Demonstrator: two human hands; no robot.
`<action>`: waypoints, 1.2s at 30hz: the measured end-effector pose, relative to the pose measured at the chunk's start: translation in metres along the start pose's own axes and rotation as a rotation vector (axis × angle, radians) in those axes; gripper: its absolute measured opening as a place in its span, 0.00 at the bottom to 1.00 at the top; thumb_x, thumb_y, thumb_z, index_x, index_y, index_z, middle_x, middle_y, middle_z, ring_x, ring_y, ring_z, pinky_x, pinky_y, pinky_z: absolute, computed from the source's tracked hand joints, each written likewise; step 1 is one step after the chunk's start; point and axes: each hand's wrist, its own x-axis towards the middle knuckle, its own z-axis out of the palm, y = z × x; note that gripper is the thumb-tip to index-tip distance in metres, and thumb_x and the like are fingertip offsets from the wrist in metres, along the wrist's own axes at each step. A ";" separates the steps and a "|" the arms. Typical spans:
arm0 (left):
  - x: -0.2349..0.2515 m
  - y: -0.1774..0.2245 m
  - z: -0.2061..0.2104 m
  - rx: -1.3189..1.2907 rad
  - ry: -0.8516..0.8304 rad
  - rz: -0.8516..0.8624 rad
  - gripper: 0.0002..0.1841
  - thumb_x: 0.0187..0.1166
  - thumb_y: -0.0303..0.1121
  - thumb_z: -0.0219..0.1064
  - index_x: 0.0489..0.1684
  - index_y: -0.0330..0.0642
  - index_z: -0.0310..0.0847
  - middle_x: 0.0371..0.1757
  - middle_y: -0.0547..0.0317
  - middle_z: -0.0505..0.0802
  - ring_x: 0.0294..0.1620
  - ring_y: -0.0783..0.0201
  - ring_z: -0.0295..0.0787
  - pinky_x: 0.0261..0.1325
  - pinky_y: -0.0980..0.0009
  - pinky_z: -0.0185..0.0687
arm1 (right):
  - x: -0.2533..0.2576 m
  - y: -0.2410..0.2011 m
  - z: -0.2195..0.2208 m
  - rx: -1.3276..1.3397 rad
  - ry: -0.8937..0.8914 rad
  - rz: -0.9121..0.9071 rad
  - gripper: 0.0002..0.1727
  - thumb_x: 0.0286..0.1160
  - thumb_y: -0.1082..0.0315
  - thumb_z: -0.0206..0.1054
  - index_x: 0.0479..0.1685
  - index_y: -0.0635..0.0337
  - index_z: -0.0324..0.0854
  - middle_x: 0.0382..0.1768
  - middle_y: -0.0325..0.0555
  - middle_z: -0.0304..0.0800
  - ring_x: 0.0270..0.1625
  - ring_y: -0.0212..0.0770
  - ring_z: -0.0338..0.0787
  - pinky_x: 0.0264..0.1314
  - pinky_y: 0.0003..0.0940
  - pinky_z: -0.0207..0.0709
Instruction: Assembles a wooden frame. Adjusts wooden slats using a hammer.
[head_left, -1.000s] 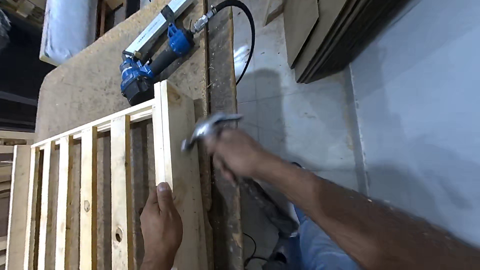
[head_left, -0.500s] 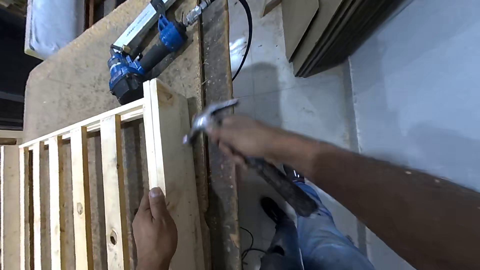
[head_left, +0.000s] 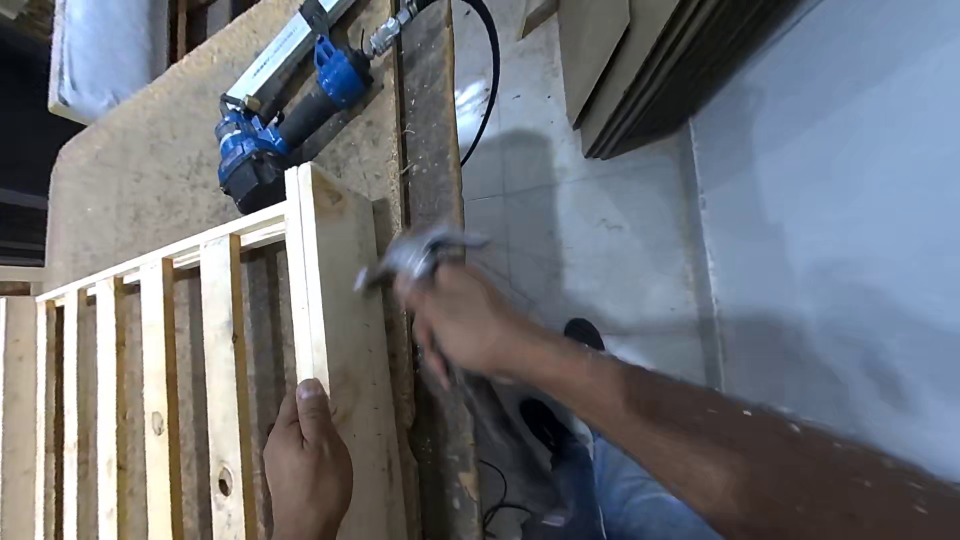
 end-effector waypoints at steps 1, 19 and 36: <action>0.000 0.000 0.000 -0.011 0.003 -0.001 0.28 0.95 0.47 0.40 0.47 0.36 0.85 0.30 0.57 0.85 0.35 0.64 0.84 0.43 0.59 0.79 | -0.004 0.005 0.002 -0.117 -0.189 0.054 0.24 0.92 0.45 0.53 0.49 0.62 0.72 0.20 0.43 0.77 0.15 0.36 0.81 0.20 0.31 0.82; 0.001 0.000 -0.001 0.008 -0.010 -0.010 0.28 0.95 0.48 0.40 0.50 0.37 0.85 0.31 0.56 0.86 0.36 0.62 0.85 0.43 0.57 0.80 | -0.005 0.024 0.039 0.120 0.295 -0.075 0.22 0.90 0.49 0.56 0.54 0.62 0.74 0.21 0.48 0.83 0.17 0.45 0.86 0.21 0.44 0.87; 0.001 -0.021 -0.006 -0.130 -0.083 -0.042 0.28 0.94 0.56 0.42 0.49 0.43 0.83 0.34 0.53 0.86 0.39 0.56 0.86 0.43 0.50 0.81 | -0.018 0.057 0.080 0.068 0.274 -0.094 0.23 0.92 0.47 0.52 0.57 0.61 0.72 0.20 0.48 0.80 0.15 0.45 0.84 0.20 0.44 0.85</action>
